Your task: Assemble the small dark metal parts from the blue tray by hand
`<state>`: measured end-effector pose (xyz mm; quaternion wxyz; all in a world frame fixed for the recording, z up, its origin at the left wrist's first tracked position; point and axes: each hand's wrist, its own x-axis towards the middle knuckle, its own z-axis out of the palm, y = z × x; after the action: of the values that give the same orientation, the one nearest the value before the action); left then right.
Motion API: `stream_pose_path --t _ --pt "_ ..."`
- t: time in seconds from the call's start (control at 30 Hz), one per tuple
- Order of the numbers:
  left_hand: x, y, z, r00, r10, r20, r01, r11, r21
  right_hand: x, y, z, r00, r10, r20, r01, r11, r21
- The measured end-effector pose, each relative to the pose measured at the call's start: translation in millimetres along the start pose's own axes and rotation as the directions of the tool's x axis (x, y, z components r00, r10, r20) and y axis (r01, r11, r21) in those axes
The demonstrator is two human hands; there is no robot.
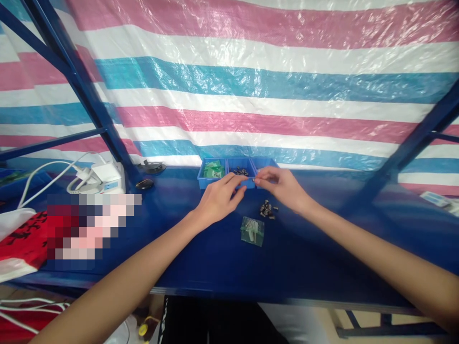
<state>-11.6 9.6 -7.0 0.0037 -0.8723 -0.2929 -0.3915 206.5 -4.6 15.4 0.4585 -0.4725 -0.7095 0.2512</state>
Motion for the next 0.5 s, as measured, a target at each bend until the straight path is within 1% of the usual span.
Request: stream_pose_path --t 0.03,0.1,0.2,0.27,0.33,0.4,0.43,0.5 --pt "0 -1 -0.8 1.0 -0.014 0.016 0.014 1.0 0.011 7 3 0 0.998 -0.053 -0.036 0.049 0.995 -0.087" --pt "0 -3 -1.3 0.998 -0.027 0.053 0.025 0.999 0.035 23 7 3 0.99 -0.132 -0.059 0.113 0.962 -0.25" --pt "0 -5 -1.2 0.994 -0.036 0.103 0.028 0.996 0.084 43 8 13 0.972 -0.232 -0.03 0.198 0.883 -0.426" --pt "1 -7 -1.3 0.99 -0.042 0.136 0.026 0.993 0.116 48 6 17 0.955 -0.297 -0.003 0.255 0.824 -0.506" --pt "0 -9 -1.5 0.984 -0.041 0.172 0.019 0.991 0.131 44 3 16 0.941 -0.335 0.038 0.301 0.782 -0.547" --pt "0 -10 -1.2 0.978 -0.039 0.203 0.012 0.991 0.132 30 -1 9 0.937 -0.331 0.11 0.333 0.757 -0.562" --pt "0 -10 -0.8 0.976 -0.038 0.217 0.01 0.991 0.131 21 -2 4 0.938 -0.306 0.163 0.343 0.75 -0.566" --pt "-1 -10 0.2 0.971 -0.038 0.236 0.006 0.991 0.132 2 -1 -5 0.942 -0.214 0.26 0.326 0.772 -0.545"
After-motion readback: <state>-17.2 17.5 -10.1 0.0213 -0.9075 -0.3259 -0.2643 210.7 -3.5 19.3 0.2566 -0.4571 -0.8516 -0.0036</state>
